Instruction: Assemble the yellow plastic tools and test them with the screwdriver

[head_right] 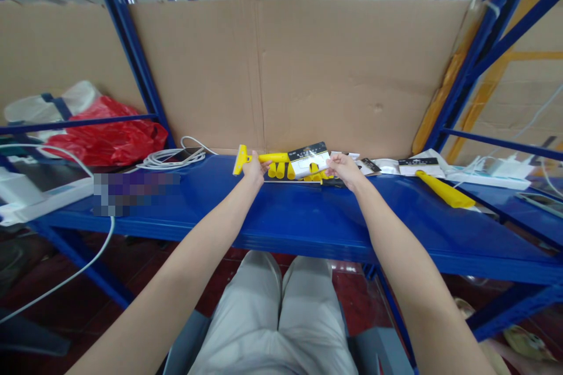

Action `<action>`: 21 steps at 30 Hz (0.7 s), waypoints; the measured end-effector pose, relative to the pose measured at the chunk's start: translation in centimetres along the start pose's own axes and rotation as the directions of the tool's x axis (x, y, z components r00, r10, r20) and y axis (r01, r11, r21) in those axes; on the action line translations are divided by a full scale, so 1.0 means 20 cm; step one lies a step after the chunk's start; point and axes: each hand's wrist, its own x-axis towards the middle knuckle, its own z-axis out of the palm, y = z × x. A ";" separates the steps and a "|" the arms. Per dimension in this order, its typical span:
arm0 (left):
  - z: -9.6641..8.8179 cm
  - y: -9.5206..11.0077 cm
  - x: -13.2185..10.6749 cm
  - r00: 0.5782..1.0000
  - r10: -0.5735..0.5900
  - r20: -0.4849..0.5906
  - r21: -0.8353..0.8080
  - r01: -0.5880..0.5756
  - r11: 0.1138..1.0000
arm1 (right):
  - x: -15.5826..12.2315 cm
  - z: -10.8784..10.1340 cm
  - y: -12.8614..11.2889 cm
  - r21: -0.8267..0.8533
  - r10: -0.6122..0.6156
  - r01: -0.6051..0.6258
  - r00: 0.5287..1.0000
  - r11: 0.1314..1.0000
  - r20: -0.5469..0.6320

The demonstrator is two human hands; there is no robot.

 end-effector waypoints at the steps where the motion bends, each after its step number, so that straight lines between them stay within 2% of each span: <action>1: 0.00 0.00 0.00 1.000 -0.001 0.004 0.001 0.001 1.000 | 0.00 0.00 0.00 -0.008 0.003 -0.003 1.000 1.000 0.002; 7: 0.00 -0.02 0.00 0.999 0.026 0.032 0.027 -0.027 0.999 | 0.03 0.01 0.04 0.020 -0.065 0.063 0.994 0.998 0.093; 11: 0.01 -0.05 -0.01 0.991 -0.009 0.135 0.106 -0.006 0.994 | 0.04 0.05 0.09 0.038 -0.100 0.095 0.986 0.995 0.134; 16: 0.01 -0.09 0.00 0.936 -0.129 0.327 0.240 0.050 0.969 | 0.05 0.08 0.13 0.031 -0.124 0.120 0.982 0.992 0.146; 19: 0.02 -0.12 0.01 0.901 -0.140 0.410 0.281 0.021 0.960 | 0.05 0.09 0.14 0.016 -0.130 0.129 0.982 0.992 0.137; 21: 0.02 -0.13 0.01 0.892 -0.139 0.429 0.305 0.002 0.952 | 0.05 0.10 0.14 0.013 -0.126 0.125 0.983 0.992 0.131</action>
